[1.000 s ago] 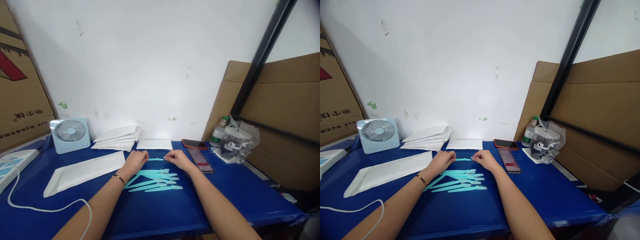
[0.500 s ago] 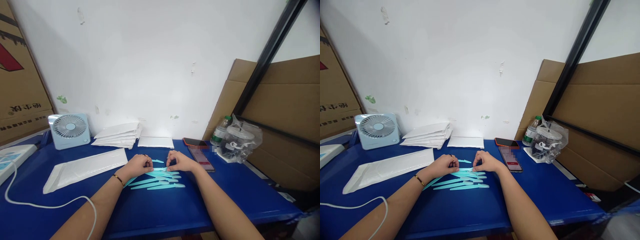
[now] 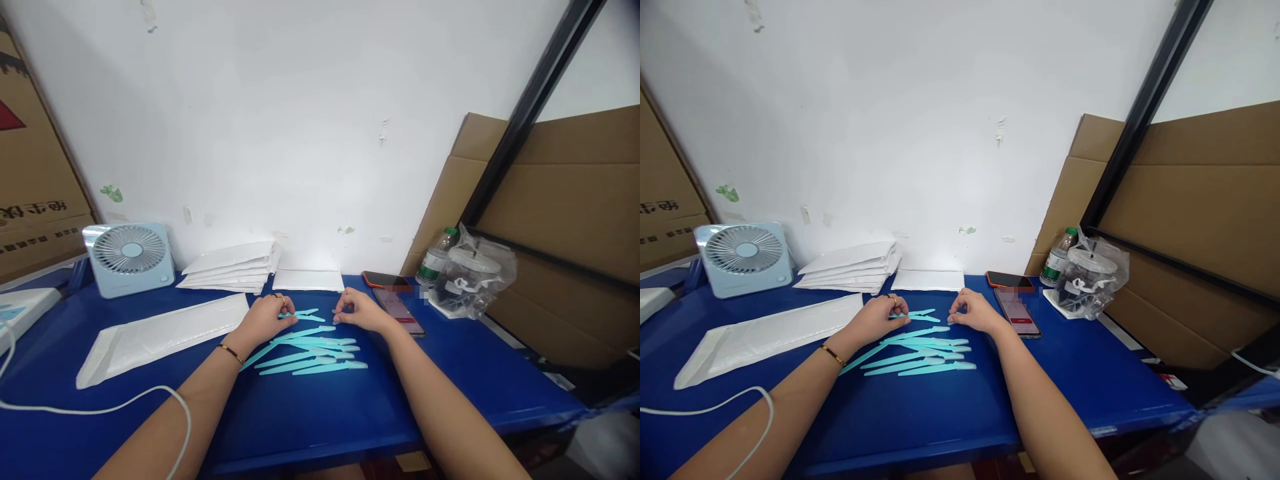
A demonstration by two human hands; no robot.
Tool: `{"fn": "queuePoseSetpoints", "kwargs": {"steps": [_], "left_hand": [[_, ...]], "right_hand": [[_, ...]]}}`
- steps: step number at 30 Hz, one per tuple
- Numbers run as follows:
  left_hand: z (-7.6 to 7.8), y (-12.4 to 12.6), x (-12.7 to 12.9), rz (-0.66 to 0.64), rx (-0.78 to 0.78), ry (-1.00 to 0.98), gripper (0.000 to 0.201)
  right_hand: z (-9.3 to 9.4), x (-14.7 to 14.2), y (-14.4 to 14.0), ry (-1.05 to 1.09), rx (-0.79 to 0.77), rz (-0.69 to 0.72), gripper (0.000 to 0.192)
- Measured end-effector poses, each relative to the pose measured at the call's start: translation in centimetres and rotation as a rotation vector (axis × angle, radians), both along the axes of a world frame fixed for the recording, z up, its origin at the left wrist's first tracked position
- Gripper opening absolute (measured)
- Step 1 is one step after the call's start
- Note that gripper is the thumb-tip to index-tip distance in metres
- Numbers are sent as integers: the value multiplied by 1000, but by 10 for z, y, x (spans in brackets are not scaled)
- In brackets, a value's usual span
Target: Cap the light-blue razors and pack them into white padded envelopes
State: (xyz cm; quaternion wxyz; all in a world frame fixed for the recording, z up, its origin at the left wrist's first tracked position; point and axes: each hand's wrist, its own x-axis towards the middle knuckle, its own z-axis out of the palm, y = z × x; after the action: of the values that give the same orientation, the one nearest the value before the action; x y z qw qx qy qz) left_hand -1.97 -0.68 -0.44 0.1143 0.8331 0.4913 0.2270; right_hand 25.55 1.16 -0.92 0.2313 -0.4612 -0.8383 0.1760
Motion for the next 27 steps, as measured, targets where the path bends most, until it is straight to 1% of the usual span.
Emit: {"fn": "queuePoseSetpoints", "kwargs": {"steps": [4,7,10,14,17,18,20,22,24,27], "left_hand": [[-1,-6,8,-128,-53,68,26],[-3,-5,12,-149,-87,121,24],[-2,-1,11,-84,-50,151,24],[5,2,3,63,-20,104,23],[12,-2,-5,157,-38,85,30],[14,-4,-8,191,-62,101,32],[18,-9,-14,227,-172,181,34],[21,-13,-20,208,-319,291,30],[23,-17,-23,167,-426,372,23],[25,-19,-25,148,-458,399,13]], "right_hand": [[-2,-17,-7,-60,-21,118,22],[-3,-20,-7,-63,-55,148,20],[-4,-12,-1,-57,-64,126,17],[-2,6,6,-23,-9,-5,14],[2,13,6,4,21,-56,13],[3,14,5,11,28,-62,13],[4,13,3,17,40,-65,13],[4,10,2,9,54,-56,13],[2,7,2,0,63,-38,12],[1,-1,0,22,47,3,14]]}}
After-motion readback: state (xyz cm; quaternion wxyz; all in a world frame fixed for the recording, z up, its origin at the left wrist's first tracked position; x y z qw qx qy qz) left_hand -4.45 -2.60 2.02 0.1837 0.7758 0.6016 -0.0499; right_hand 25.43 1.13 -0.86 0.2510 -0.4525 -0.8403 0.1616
